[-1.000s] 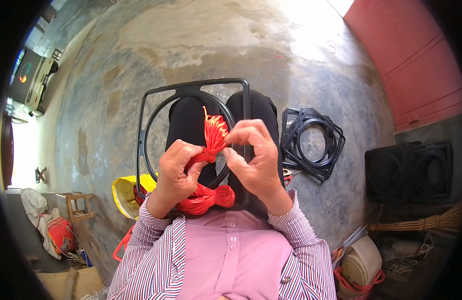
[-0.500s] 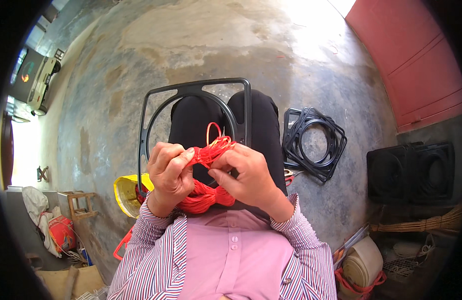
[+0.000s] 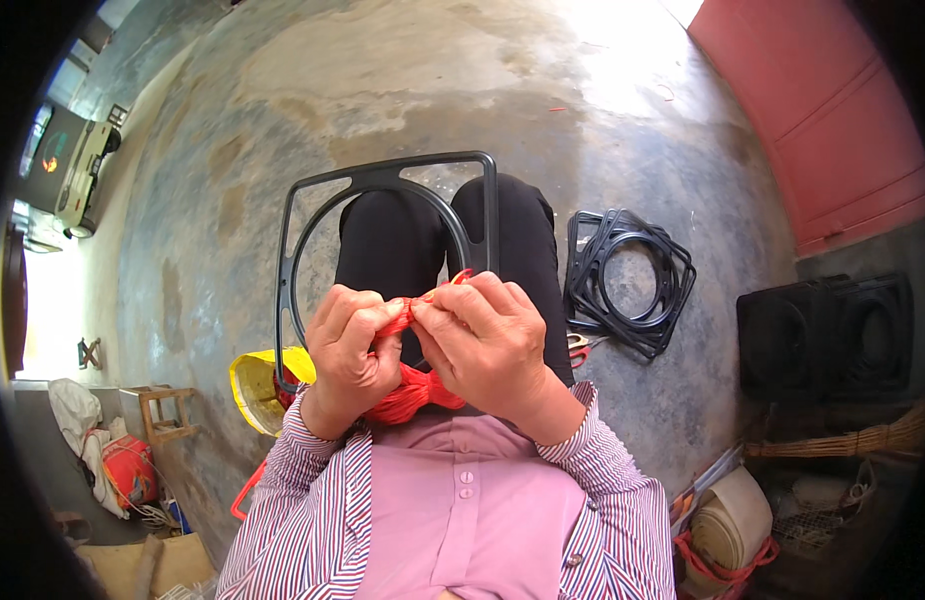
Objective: Winding red plastic twine onto plastic frames.
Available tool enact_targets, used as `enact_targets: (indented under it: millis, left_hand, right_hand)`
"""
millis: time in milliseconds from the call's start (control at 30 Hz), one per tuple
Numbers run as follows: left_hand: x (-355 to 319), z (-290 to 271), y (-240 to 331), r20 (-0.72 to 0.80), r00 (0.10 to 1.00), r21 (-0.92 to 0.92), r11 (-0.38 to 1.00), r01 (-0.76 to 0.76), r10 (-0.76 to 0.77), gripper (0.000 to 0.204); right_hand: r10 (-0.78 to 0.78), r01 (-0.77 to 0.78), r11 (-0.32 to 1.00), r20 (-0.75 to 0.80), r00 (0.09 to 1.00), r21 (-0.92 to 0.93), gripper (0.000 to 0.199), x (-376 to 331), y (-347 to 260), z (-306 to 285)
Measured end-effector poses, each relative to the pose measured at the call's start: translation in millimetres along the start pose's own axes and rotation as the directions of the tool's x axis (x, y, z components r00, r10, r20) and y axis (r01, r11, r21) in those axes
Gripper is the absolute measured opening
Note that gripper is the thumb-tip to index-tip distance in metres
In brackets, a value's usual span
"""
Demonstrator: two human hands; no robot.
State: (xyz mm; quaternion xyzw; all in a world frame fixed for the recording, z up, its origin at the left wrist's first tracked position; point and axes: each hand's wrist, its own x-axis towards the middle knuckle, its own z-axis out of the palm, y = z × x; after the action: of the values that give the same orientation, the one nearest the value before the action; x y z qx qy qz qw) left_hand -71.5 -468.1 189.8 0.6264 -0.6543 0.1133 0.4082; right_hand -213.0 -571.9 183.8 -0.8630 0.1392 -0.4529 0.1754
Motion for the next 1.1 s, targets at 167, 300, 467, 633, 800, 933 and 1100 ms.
enact_targets:
  millis: [167, 300, 467, 633, 800, 933, 1100]
  left_hand:
    - [-1.1, 0.9, 4.3, -0.002, 1.000, 0.011, 1.000, -0.014, 0.014, 0.030]
    - [0.0, -1.2, 8.1, -0.022, 0.997, 0.068, 0.995, -0.076, 0.077, 0.029]
    - [1.6, -3.6, 5.9, -0.050, 0.996, 0.111, 0.992, -0.063, 0.069, 0.029]
    - [-0.9, -1.0, 9.6, -0.005, 0.996, 0.147, 0.985, -0.085, 0.087, 0.030]
    - [-1.9, -0.3, 10.1, -0.003, 0.991, 0.146, 0.981, -0.129, 0.131, 0.031]
    - [-2.9, 0.3, 10.1, -0.008, 0.987, 0.143, 0.977, -0.160, 0.163, 0.031]
    - [-3.5, -1.1, 6.4, -0.062, 0.987, 0.034, 0.988, -0.148, 0.150, 0.034]
  right_hand:
    - [-0.028, 0.026, 0.999, -0.062, 0.998, -0.033, 0.017, -5.1, -0.3, 3.5]
    - [0.179, -0.163, 0.973, -0.094, 0.979, 0.162, 0.015, -5.1, 2.8, 0.1]
    - [0.499, -0.512, 0.723, 0.163, 0.851, 0.464, 0.015, -5.3, 5.1, -11.8]
    - [0.323, -0.325, 0.891, 0.061, 0.944, 0.317, 0.017, -5.1, -1.8, -5.8]
    - [0.347, -0.353, 0.882, 0.079, 0.935, 0.313, 0.016, -7.7, -2.8, -0.6]
    - [0.589, -0.644, 0.493, 0.320, 0.742, 0.585, 0.010, -14.0, 2.8, -1.5]
    - [0.512, -0.500, -0.453, 0.674, 0.533, 0.738, 0.004, -24.5, 17.0, 4.0]
